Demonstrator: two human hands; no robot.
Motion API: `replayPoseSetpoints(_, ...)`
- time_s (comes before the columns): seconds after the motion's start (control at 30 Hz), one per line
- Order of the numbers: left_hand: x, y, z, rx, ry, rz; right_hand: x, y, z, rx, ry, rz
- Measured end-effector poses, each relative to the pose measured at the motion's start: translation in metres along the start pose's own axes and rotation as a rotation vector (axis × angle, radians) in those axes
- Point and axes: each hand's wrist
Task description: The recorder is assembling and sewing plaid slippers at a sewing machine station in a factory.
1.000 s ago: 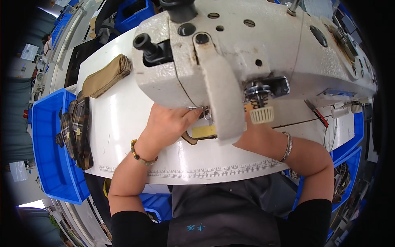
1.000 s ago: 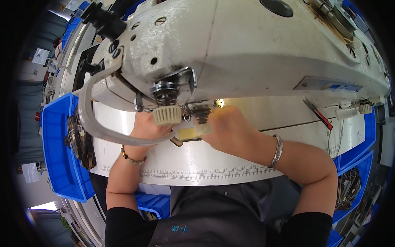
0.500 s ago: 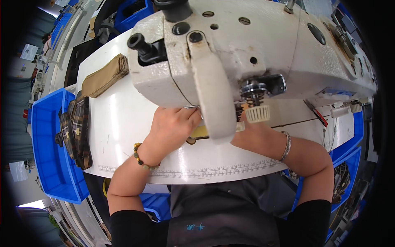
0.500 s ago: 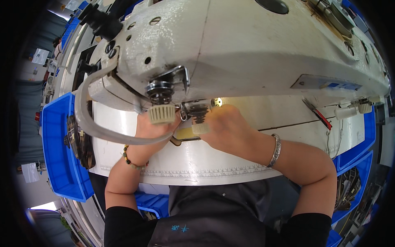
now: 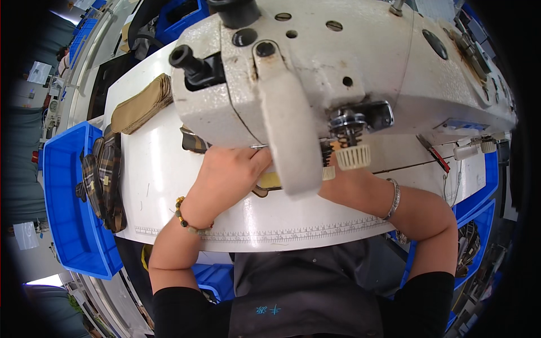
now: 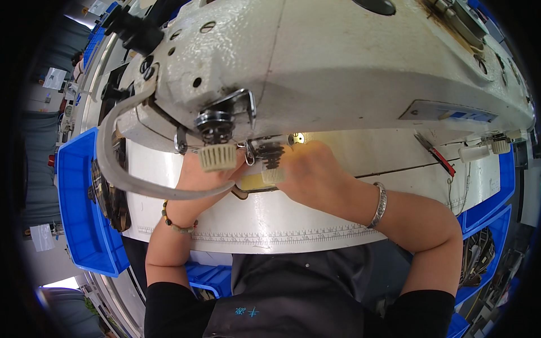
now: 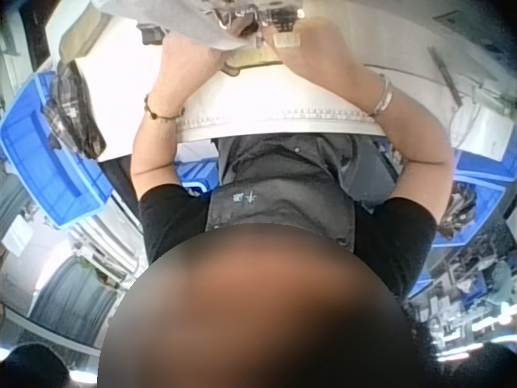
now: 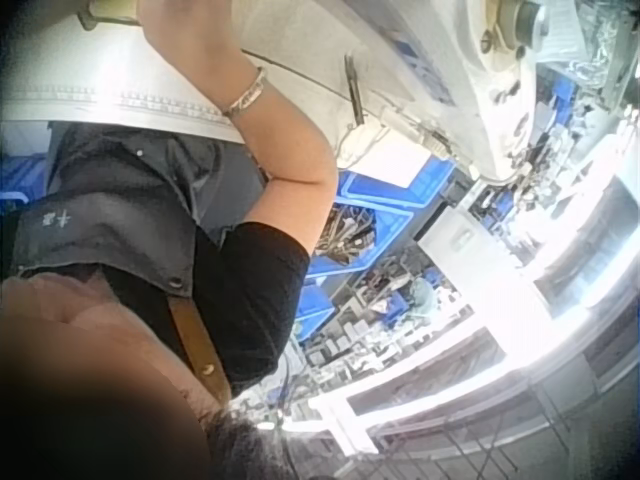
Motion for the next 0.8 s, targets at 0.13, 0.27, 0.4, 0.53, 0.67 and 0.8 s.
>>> replayPoseSetpoints(0.13,-0.006,0.006,0.009,-0.097,-0.006,0.022,0.004,-0.007,0.004,-0.017,0.005,0.014)
replayPoseSetpoints(0.27,-0.007,0.017,0.019,-0.138,-0.015,0.049,0.006,-0.007,0.004,-0.195,-0.167,-0.108)
replayPoseSetpoints(0.4,-0.004,0.015,0.016,-0.22,-0.117,-0.009,0.008,-0.004,0.006,-0.125,-0.068,0.054)
replayPoseSetpoints(0.53,0.001,0.01,0.01,-0.227,-0.074,-0.052,0.013,-0.007,0.016,-0.182,0.057,0.109)
replayPoseSetpoints(0.67,-0.001,0.011,0.009,-0.16,-0.021,-0.063,0.019,-0.015,0.022,-0.192,0.08,0.073)
replayPoseSetpoints(0.8,0.001,0.009,0.01,-0.182,-0.057,-0.057,0.025,-0.025,0.024,-0.149,0.051,0.043)
Point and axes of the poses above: each hand's wrist, its own x-axis towards the middle knuckle, its own y-axis out of the palm, z = x × y, and after that the axes turned 4 degrees about x, right-handed
